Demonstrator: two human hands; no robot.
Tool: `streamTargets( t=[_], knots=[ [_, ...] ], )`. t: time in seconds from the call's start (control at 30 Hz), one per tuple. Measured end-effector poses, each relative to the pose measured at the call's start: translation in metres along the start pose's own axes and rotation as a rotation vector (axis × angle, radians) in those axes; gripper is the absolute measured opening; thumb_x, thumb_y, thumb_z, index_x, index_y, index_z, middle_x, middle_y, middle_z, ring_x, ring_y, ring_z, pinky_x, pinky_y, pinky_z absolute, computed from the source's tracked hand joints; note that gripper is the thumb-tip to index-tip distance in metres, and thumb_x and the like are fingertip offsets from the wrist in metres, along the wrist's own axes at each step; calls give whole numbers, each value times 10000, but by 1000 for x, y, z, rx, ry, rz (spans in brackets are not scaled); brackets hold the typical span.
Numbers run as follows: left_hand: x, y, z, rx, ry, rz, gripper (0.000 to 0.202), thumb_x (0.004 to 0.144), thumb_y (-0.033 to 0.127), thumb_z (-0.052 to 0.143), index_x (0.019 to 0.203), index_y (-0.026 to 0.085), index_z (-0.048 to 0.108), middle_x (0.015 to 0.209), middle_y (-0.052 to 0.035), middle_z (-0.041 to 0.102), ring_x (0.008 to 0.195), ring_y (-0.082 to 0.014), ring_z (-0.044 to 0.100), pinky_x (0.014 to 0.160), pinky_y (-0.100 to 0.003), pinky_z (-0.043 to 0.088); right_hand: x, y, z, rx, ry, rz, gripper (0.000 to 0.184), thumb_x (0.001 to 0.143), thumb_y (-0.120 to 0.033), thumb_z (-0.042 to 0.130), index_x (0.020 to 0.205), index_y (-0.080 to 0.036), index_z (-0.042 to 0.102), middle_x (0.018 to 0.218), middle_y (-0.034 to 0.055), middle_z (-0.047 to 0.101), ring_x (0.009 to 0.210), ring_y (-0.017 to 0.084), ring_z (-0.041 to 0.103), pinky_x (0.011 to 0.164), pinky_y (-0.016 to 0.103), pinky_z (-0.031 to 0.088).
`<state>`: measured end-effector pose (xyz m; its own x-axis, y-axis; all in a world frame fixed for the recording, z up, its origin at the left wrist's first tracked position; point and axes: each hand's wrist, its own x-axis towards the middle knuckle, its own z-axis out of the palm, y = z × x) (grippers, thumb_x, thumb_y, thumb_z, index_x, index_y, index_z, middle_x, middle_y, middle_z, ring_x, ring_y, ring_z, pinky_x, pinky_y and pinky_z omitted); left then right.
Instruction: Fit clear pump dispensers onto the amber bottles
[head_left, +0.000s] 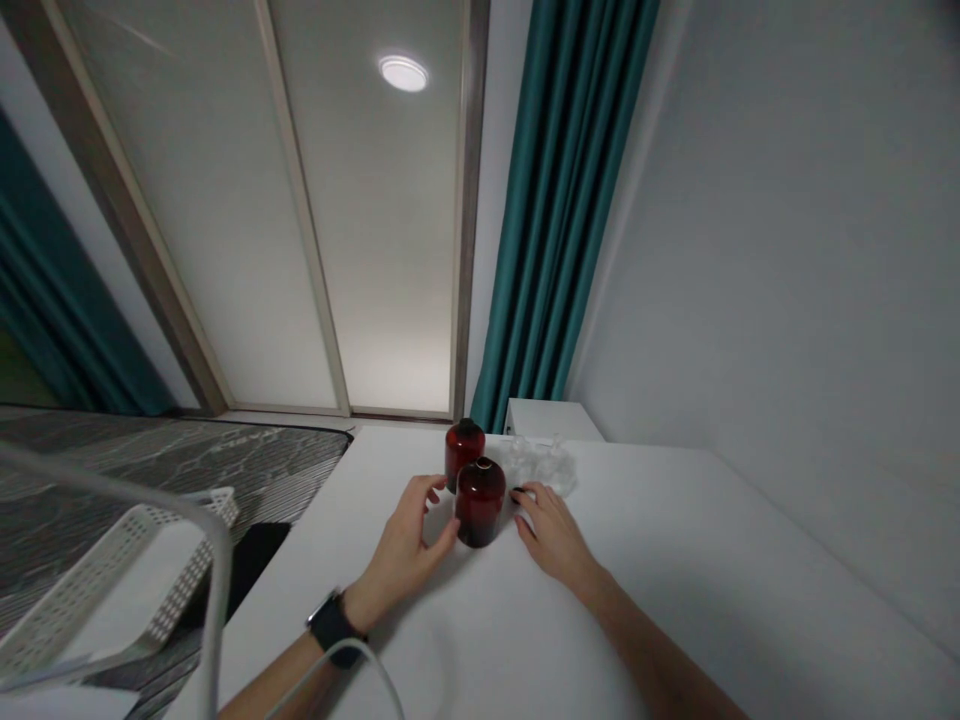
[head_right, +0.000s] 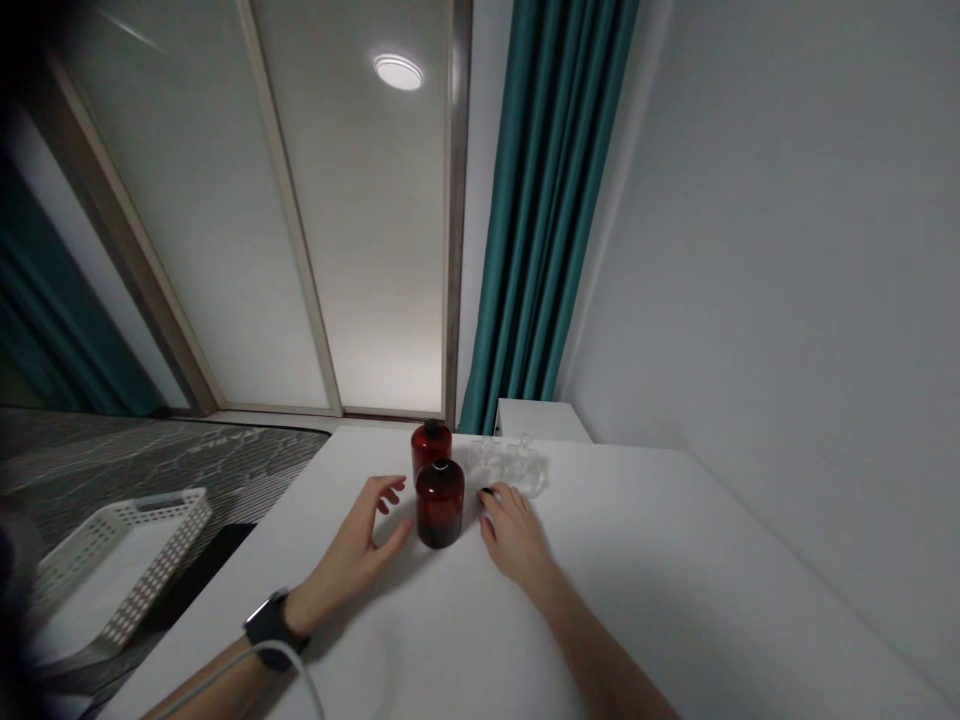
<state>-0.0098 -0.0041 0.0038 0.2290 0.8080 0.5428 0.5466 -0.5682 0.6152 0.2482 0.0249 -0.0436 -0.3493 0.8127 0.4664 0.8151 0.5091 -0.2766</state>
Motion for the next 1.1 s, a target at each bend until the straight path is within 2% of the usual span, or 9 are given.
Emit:
streamTargets(
  t=[0.2, 0.4, 0.57, 0.63, 0.93, 1.0, 1.1],
  knots=[
    [21, 6, 3, -35, -33, -11, 561, 839, 278, 645, 1347, 204, 419, 1290, -126, 543, 1157, -286, 552, 964, -465, 495, 1, 1, 0, 1, -4, 5, 239, 895, -93, 539, 1087, -217, 608, 1146, 119, 615, 1068, 292, 583, 905, 469, 524],
    [32, 6, 17, -43, -95, -78, 708, 772, 307, 726, 1383, 177, 394, 1379, -155, 518, 1250, -320, 531, 1054, -502, 452, 4, 4, -1, 21, -12, 17, 215, 879, -47, 524, 986, -214, 608, 1018, 91, 648, 961, 286, 595, 842, 449, 522],
    [30, 7, 25, -61, -59, -105, 668, 770, 277, 722, 1357, 183, 417, 1376, -144, 537, 1255, -324, 542, 1065, -511, 444, 3, 4, -1, 66, 21, 4, 377, 885, -45, 493, 1214, -209, 575, 1076, 108, 632, 996, 288, 590, 873, 462, 519],
    [30, 8, 26, -94, -47, -106, 637, 774, 258, 715, 1338, 184, 428, 1346, -130, 555, 1231, -308, 559, 1060, -499, 450, 3, 4, -2, 91, 42, -1, 394, 895, -63, 494, 1253, -209, 568, 1056, 109, 613, 987, 283, 586, 878, 459, 520],
    [20, 15, 24, -248, -60, -110, 639, 729, 197, 725, 1294, 185, 426, 1273, -114, 560, 1163, -277, 579, 1047, -471, 448, 7, 3, -11, 244, 131, 18, 113, 922, -198, 558, 1007, -230, 625, 937, 67, 608, 911, 256, 587, 821, 413, 522],
    [15, 16, 24, -276, -76, -88, 666, 718, 192, 725, 1304, 188, 409, 1282, -118, 539, 1170, -280, 565, 1049, -473, 443, 9, 1, -15, 280, 155, 29, 98, 917, -203, 550, 982, -224, 620, 917, 65, 611, 896, 256, 581, 815, 415, 509],
    [9, 17, 25, -317, -91, -35, 726, 710, 199, 724, 1344, 184, 370, 1299, -133, 507, 1187, -295, 543, 1049, -487, 434, 13, -3, -22, 341, 192, 41, 177, 922, -210, 515, 1061, -216, 625, 956, 77, 620, 935, 259, 583, 861, 428, 494]
  ],
)
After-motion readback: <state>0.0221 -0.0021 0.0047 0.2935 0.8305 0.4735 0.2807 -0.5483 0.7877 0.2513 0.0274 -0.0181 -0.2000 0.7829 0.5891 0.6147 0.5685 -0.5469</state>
